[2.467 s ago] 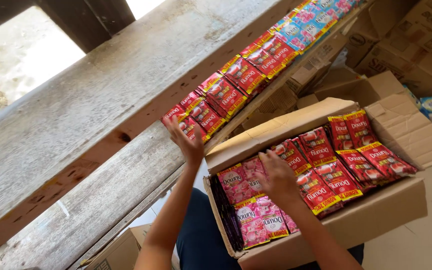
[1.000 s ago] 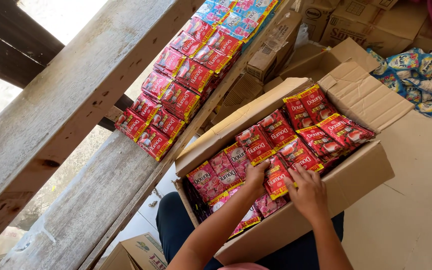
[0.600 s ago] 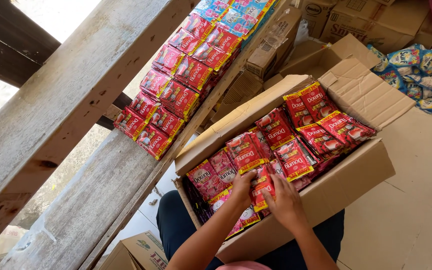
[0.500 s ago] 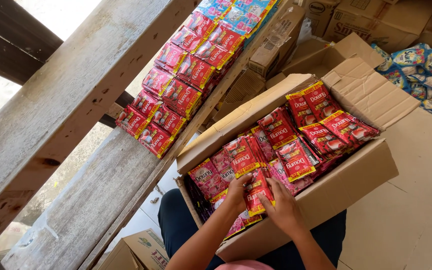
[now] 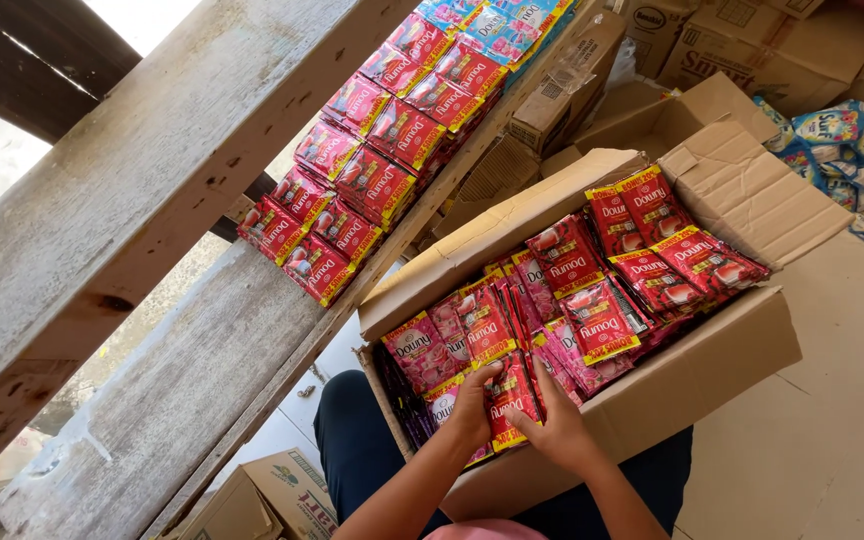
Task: Organizing and restocking detergent sachets onto a wooden shelf from cardboard boxes on the floor.
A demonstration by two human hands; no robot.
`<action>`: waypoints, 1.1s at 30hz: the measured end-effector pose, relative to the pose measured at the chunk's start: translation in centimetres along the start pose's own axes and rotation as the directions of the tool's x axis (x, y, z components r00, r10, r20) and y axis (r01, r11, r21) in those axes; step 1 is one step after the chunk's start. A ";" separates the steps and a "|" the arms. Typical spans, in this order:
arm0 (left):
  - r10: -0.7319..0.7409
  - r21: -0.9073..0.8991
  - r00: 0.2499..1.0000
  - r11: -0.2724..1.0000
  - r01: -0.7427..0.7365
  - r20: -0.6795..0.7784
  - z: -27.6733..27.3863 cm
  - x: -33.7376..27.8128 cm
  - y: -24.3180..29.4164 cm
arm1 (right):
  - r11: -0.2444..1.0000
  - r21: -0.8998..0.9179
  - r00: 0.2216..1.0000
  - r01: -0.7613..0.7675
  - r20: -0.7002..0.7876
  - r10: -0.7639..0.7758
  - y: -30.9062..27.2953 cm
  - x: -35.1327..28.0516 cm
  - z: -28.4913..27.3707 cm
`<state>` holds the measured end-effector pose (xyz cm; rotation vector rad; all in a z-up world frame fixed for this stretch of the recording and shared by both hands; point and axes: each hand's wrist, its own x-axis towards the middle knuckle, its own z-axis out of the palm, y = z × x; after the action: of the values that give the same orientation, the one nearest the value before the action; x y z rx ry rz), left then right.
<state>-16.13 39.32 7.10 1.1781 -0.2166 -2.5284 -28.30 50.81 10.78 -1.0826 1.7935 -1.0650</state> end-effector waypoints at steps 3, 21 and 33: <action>0.036 0.009 0.999 0.999 -0.036 0.006 -0.4 0.5 -0.7 | 1.000 0.006 1.000 0.007 0.015 -0.008 0.5 0.1 -0.2; 0.061 -0.122 0.981 0.992 -0.039 0.184 2.1 -2.7 2.2 | 0.523 0.790 0.930 -0.319 0.156 0.333 -0.2 -3.8 -2.7; 0.585 -0.261 0.811 0.781 -0.567 -0.010 4.1 -5.9 3.6 | 0.801 0.586 0.974 -0.119 -0.089 0.210 -0.9 -2.1 0.7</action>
<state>-14.88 38.14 14.87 0.7656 -0.2241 -1.9784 -26.70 52.29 11.69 -0.4708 1.4787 -1.4837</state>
